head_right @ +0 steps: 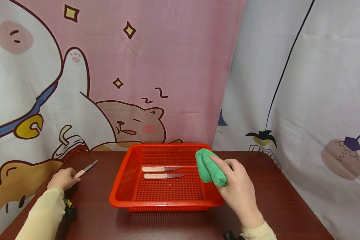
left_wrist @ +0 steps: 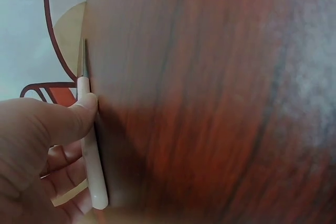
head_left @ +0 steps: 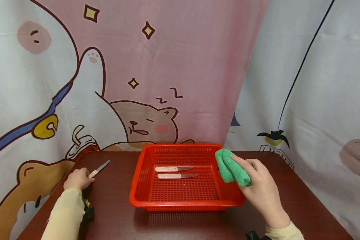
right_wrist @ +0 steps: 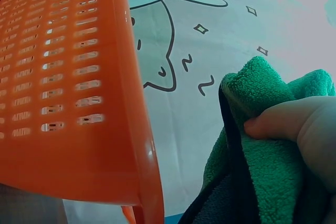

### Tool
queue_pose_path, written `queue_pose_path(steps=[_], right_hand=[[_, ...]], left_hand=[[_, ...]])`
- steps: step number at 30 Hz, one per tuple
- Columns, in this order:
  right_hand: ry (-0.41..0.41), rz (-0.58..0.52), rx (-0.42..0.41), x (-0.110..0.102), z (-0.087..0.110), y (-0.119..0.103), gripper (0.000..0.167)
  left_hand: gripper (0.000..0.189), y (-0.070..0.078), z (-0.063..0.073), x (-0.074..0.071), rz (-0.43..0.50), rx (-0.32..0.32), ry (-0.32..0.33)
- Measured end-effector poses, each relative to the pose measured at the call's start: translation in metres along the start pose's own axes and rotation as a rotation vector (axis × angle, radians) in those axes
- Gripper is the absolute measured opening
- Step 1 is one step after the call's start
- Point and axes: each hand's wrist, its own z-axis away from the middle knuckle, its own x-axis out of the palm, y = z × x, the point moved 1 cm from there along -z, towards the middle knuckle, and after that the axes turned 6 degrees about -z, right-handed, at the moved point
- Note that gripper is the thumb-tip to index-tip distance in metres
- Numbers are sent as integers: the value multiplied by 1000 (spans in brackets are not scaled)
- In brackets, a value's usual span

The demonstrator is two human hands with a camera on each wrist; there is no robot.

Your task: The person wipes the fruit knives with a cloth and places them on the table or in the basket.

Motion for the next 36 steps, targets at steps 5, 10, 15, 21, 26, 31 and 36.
queue_pose_path(steps=[5, 10, 15, 21, 26, 31, 36], right_hand=[[1, 1, -1, 0, 0, 0, 80], [5, -1, -2, 0, 0, 0, 79], [4, -2, 0, 0, 0, 0, 79], [-1, -3, 7, 0, 0, 1, 80], [-2, -2, 9, 0, 0, 1, 80], [-4, -2, 10, -1, 0, 1, 80], [-9, -1, 18, 0, 1, 1, 81]], left_hand=[[30, 0, -3, 1, 5, -28, -23], [31, 2, -5, 3, -10, -45, -31], [40, 6, -5, 4, -39, -48, -37], [38, 14, -3, 2, -92, -13, -38], [33, 19, -5, 2, -141, 28, -38], [19, 19, -6, 3, -163, 43, -26], [16, 18, -6, 5, -147, 37, -33]])
